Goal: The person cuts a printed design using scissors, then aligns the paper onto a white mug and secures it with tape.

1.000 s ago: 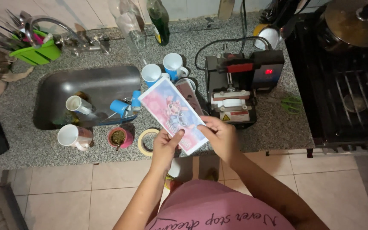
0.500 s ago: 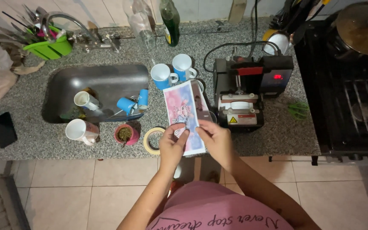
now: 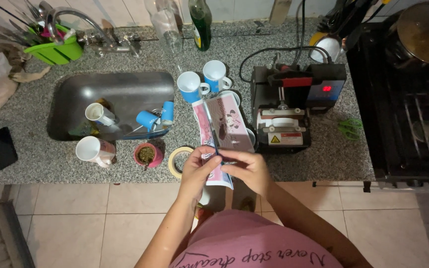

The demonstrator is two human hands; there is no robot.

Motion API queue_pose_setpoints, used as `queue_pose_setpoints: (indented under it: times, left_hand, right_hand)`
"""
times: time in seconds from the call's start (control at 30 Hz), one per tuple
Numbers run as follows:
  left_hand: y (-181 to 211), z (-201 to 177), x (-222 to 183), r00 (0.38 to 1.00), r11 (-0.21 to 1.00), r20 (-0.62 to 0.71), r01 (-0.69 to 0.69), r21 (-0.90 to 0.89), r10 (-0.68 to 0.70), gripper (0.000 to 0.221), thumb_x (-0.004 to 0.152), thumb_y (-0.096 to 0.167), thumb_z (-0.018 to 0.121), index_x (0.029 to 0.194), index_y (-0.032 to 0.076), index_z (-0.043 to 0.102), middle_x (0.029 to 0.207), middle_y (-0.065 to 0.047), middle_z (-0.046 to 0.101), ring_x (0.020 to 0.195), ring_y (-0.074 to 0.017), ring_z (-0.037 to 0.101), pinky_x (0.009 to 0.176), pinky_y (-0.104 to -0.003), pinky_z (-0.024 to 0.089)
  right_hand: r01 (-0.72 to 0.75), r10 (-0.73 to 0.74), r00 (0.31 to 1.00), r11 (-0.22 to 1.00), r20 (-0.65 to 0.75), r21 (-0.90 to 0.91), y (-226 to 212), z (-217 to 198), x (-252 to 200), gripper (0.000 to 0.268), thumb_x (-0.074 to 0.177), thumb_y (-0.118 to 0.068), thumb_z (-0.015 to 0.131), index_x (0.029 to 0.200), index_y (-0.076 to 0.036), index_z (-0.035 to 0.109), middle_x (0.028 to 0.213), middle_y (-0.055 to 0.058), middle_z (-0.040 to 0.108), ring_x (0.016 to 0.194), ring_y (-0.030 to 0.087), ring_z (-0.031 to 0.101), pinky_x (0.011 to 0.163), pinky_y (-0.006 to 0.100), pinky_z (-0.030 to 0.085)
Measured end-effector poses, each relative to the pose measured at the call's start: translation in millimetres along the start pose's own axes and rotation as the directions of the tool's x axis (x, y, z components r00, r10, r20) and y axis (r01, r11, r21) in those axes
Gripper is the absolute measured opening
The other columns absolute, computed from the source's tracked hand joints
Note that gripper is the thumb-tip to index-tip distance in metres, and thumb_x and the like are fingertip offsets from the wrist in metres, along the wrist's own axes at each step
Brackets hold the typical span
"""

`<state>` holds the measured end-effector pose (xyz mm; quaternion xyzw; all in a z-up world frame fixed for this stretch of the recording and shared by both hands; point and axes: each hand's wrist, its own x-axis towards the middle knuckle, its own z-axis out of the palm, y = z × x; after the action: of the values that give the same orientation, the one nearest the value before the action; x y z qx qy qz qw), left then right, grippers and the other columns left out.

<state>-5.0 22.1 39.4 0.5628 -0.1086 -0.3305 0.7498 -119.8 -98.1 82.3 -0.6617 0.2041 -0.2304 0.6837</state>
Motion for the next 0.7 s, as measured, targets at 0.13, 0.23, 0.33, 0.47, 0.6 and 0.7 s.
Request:
queue_pose_setpoints:
  times: [0.13, 0.23, 0.33, 0.47, 0.6, 0.7]
  left_hand:
    - [-0.9, -5.0, 0.0, 1.0, 1.0, 0.019, 0.006, -0.016, -0.006, 0.034, 0.081, 0.009, 0.087, 0.108, 0.0, 0.069, 0.085, -0.005, 0.07, 0.069, -0.0055, 0.061, 0.058, -0.016, 0.05]
    - [-0.4, -7.7, 0.6, 1.0, 0.999, 0.028, 0.009, -0.034, -0.008, 0.032, 0.083, 0.009, 0.085, 0.108, 0.001, 0.068, 0.082, -0.002, 0.065, 0.069, -0.0053, 0.06, 0.058, -0.016, 0.049]
    - [3.6, -7.4, 0.5, 1.0, 0.998, 0.027, -0.003, -0.055, 0.004, 0.027, 0.085, 0.008, 0.083, 0.107, 0.001, 0.069, 0.081, -0.002, 0.063, 0.069, -0.0067, 0.059, 0.06, -0.017, 0.048]
    - [-4.3, -14.2, 3.1, 0.994, 0.999, -0.112, 0.004, -0.033, -0.008, 0.011, 0.09, 0.009, 0.075, 0.099, 0.003, 0.072, 0.074, 0.0, 0.059, 0.062, -0.0044, 0.052, 0.057, -0.016, 0.044]
    - [-11.5, -32.8, 4.4, 0.935, 0.997, -0.353, -0.016, 0.074, 0.041, 0.012, 0.091, 0.009, 0.075, 0.079, 0.007, 0.072, 0.06, 0.002, 0.054, 0.047, -0.0021, 0.045, 0.044, -0.014, 0.034]
    - [57.5, -0.7, -25.1, 0.893, 0.973, -0.418, -0.08, 0.218, 0.167, 0.017, 0.09, 0.008, 0.076, 0.074, 0.005, 0.07, 0.062, -0.005, 0.061, 0.058, -0.0073, 0.049, 0.051, -0.019, 0.035]
  right_hand:
    - [-0.116, 0.113, 0.993, 0.986, 0.028, 0.123, 12.4, -3.0, 1.3, 0.044, 0.076, -0.004, 0.089, 0.119, -0.007, 0.079, 0.106, 0.012, 0.081, 0.09, 0.008, 0.065, 0.077, 0.028, 0.062]
    - [-0.102, 0.101, 0.995, 0.989, 0.016, 0.106, 9.6, -0.1, 2.9, 0.045, 0.074, -0.004, 0.09, 0.117, -0.004, 0.079, 0.098, 0.015, 0.082, 0.09, 0.014, 0.071, 0.082, 0.035, 0.061]
    - [-0.078, 0.081, 0.996, 0.995, -0.033, 0.059, -1.0, 2.7, 8.8, 0.037, 0.081, -0.004, 0.084, 0.118, -0.002, 0.077, 0.101, 0.013, 0.082, 0.09, 0.012, 0.07, 0.084, 0.036, 0.06]
    - [-0.033, 0.009, 0.992, 0.98, -0.123, -0.197, 1.2, -0.1, 24.8, 0.026, 0.092, -0.004, 0.069, 0.117, -0.005, 0.077, 0.094, 0.013, 0.081, 0.085, 0.015, 0.074, 0.078, 0.036, 0.061]
    - [0.01, -0.113, 0.982, 0.831, -0.151, -0.555, 25.4, -11.6, 61.0, 0.042, 0.094, -0.006, 0.06, 0.136, -0.007, 0.058, 0.091, 0.021, 0.077, 0.089, 0.042, 0.073, 0.078, 0.058, 0.057]
    - [-0.051, -0.048, 0.993, 0.668, -0.111, -0.742, 29.1, -11.8, 79.6, 0.042, 0.094, -0.006, 0.056, 0.132, -0.022, 0.06, 0.102, 0.021, 0.076, 0.093, 0.045, 0.073, 0.083, 0.056, 0.059]
